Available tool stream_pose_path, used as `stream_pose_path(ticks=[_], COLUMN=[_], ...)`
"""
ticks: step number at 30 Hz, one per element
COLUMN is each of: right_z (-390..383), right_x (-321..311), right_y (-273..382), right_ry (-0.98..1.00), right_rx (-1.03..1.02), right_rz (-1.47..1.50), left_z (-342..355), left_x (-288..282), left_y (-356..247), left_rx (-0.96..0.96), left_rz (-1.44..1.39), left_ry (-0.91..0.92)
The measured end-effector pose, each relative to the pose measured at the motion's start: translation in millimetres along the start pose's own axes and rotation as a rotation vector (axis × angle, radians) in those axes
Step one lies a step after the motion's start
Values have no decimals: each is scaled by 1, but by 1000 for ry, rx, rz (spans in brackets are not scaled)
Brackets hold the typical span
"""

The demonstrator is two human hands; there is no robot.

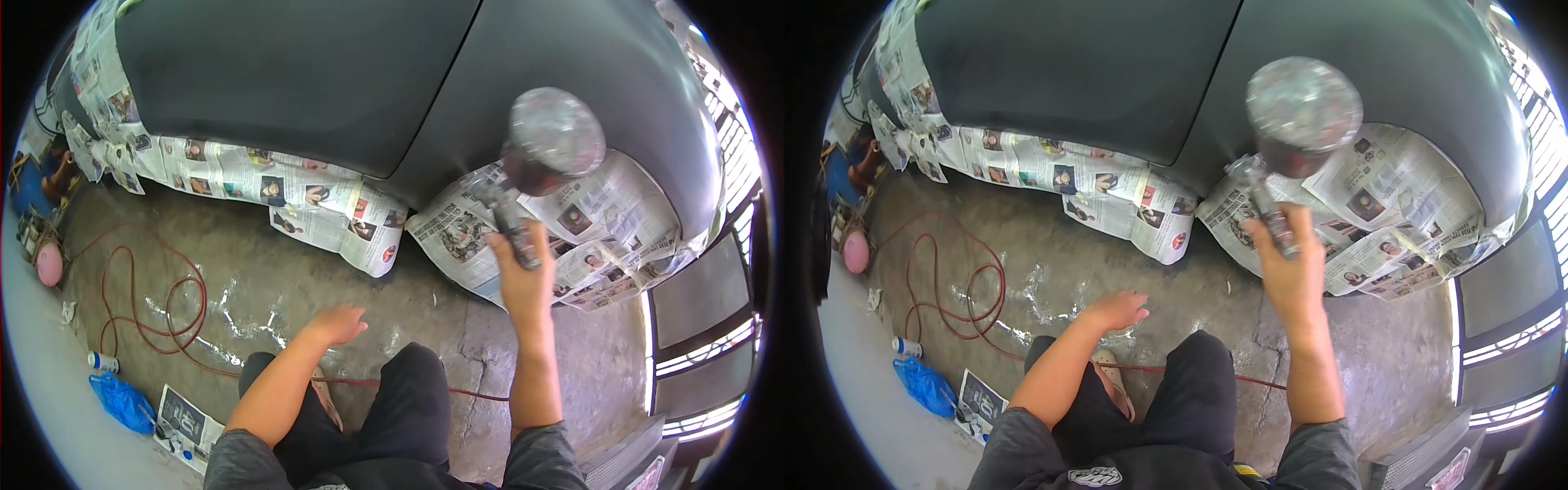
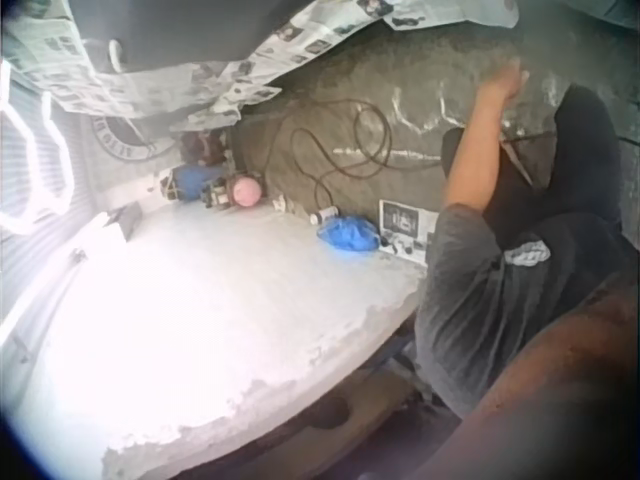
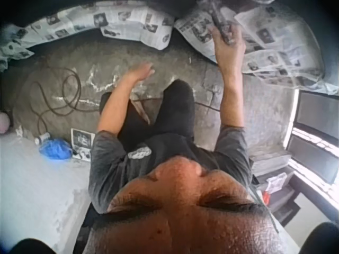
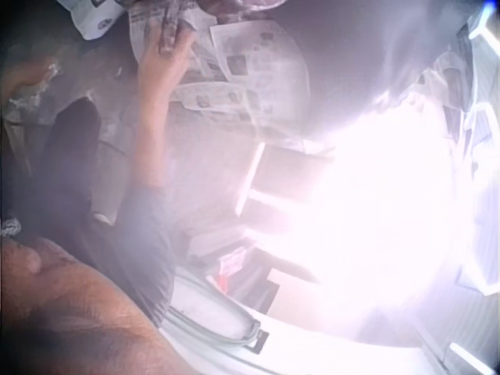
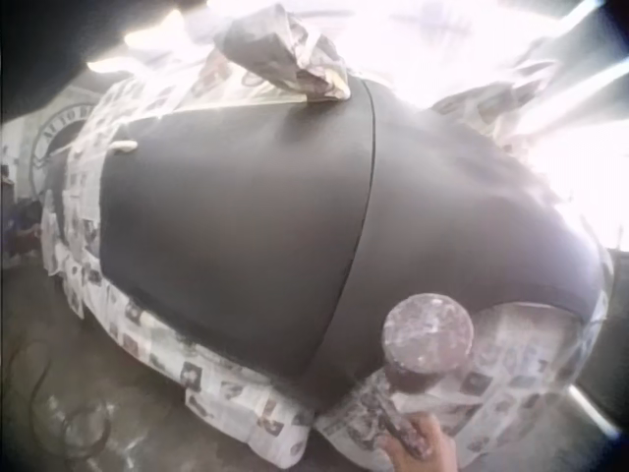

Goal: The person uses a spray gun to apply black paint to the side panel of a car while standing in a garage, moving the tool in even strokes across the surface.

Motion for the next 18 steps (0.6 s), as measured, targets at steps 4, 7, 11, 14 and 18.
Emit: stream_pose_path(ticks=[4,7,11,14,18], right_z=[-16,-21,-19,-13,-16], right_x=[46,63,61,48,29], right_y=[-18,-27,-9,-1,3], right_ry=[153,258,270,98,9], right_rx=[-12,71,142,0,126], right_rz=[-84,-87,-50,25,122], left_z=[-3,-4,-6,-4,-6], left_x=[-4,-12,-13,-11,-11], left_y=[-2,-10,-10,-7,-5], left_rx=[14,-18,-29,-19,-16], left_rz=[15,-15,-28,-25,-28], left_ry=[-74,32,47,33,7])
Point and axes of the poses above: each hand's wrist, its own z-axis towards the middle knuckle, its own x-axis out of the palm, y = z × x, the point moved 7 cm from there along z, towards the middle knuckle, and after that the axes turned 12 degrees about x, right-handed, at the moved point
